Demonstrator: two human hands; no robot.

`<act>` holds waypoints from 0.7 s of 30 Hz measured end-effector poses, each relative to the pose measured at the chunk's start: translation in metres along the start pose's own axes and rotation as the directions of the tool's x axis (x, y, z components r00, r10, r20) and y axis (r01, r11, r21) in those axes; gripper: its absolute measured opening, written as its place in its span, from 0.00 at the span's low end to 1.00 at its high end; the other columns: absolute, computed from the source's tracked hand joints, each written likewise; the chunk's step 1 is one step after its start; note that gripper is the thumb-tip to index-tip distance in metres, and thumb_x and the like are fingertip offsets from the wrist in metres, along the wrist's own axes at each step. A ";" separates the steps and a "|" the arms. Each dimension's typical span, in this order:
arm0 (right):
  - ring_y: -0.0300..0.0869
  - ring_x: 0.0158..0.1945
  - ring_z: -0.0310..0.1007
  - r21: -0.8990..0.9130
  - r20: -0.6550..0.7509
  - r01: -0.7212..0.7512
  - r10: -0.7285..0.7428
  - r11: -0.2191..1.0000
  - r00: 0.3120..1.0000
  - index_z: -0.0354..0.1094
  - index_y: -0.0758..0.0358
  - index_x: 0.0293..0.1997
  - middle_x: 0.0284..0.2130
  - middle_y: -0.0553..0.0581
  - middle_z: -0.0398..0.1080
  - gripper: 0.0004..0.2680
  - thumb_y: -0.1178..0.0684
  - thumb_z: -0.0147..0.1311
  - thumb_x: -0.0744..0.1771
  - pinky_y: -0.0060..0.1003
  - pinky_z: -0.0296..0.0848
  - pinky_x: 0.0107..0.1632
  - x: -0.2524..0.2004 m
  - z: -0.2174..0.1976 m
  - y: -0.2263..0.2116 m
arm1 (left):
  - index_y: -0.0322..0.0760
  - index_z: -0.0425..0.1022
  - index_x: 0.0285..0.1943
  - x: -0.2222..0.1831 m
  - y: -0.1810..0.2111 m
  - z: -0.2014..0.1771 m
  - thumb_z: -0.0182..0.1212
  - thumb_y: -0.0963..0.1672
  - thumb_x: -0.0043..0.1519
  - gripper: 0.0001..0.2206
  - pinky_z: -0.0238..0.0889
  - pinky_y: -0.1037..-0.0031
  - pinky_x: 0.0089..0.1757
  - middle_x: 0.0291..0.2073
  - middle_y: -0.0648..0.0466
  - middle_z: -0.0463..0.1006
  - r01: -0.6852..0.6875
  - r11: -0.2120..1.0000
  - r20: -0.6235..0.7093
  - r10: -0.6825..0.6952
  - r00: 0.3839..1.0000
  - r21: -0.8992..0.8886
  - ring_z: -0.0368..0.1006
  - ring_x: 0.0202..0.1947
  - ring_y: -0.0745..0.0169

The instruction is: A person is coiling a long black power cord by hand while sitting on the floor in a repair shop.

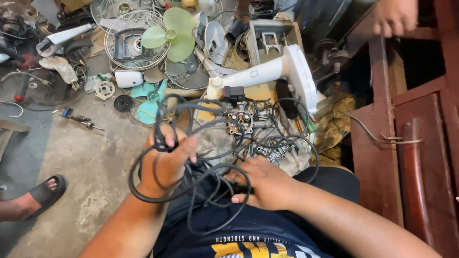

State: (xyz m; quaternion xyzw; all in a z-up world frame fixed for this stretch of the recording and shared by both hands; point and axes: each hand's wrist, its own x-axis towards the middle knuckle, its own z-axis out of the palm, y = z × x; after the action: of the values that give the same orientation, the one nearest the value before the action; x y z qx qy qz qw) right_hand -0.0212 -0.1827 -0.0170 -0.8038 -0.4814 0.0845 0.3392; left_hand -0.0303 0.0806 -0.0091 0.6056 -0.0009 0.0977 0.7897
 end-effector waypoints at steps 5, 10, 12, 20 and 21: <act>0.51 0.43 0.68 -0.012 0.002 0.033 -0.033 0.999 0.999 0.75 0.59 0.45 0.40 0.55 0.72 0.12 0.42 0.58 0.66 0.46 0.64 0.48 -0.005 0.007 0.005 | 0.43 0.56 0.38 0.011 0.016 -0.003 0.63 0.40 0.63 0.14 0.64 0.74 0.25 0.30 0.51 0.70 0.036 0.947 -0.060 -0.058 0.997 -0.320 0.66 0.21 0.63; 0.58 0.44 0.74 -0.051 -0.092 -0.011 0.007 0.999 0.996 0.75 0.54 0.48 0.40 0.58 0.73 0.12 0.42 0.63 0.65 0.53 0.70 0.43 -0.011 0.007 0.017 | 0.48 0.52 0.37 0.024 0.010 -0.023 0.56 0.37 0.69 0.16 0.63 0.74 0.18 0.17 0.53 0.58 -0.029 0.971 -0.114 0.002 0.993 -0.236 0.62 0.13 0.57; 0.58 0.43 0.75 -0.039 -0.104 -0.040 0.036 0.998 0.994 0.75 0.55 0.47 0.39 0.58 0.73 0.12 0.43 0.63 0.65 0.53 0.71 0.43 -0.015 0.008 0.023 | 0.46 0.53 0.37 0.021 0.006 -0.012 0.59 0.39 0.68 0.15 0.64 0.75 0.18 0.20 0.51 0.63 -0.058 0.984 -0.135 0.036 0.990 -0.166 0.64 0.13 0.58; 0.60 0.38 0.79 0.172 -0.161 -0.193 0.221 0.966 0.962 0.78 0.59 0.42 0.31 0.59 0.77 0.10 0.46 0.64 0.64 0.51 0.78 0.42 -0.004 -0.010 0.012 | 0.37 0.61 0.45 0.009 -0.013 0.009 0.76 0.58 0.48 0.33 0.73 0.78 0.30 0.28 0.51 0.72 -0.052 0.999 0.047 0.052 0.998 -0.010 0.76 0.26 0.62; 0.60 0.39 0.80 0.228 -0.176 -0.244 0.286 0.943 0.942 0.77 0.60 0.45 0.31 0.59 0.78 0.11 0.46 0.63 0.65 0.52 0.78 0.42 -0.004 -0.009 0.010 | 0.36 0.59 0.50 0.005 -0.017 0.011 0.79 0.58 0.39 0.40 0.77 0.77 0.33 0.30 0.51 0.71 0.027 0.999 0.063 -0.025 0.998 -0.030 0.78 0.28 0.59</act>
State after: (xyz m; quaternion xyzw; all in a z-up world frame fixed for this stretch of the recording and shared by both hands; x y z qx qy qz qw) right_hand -0.0116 -0.1934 -0.0170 -0.8269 -0.3194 0.0944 0.4531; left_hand -0.0216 0.0664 -0.0223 0.5962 -0.0192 0.0684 0.7997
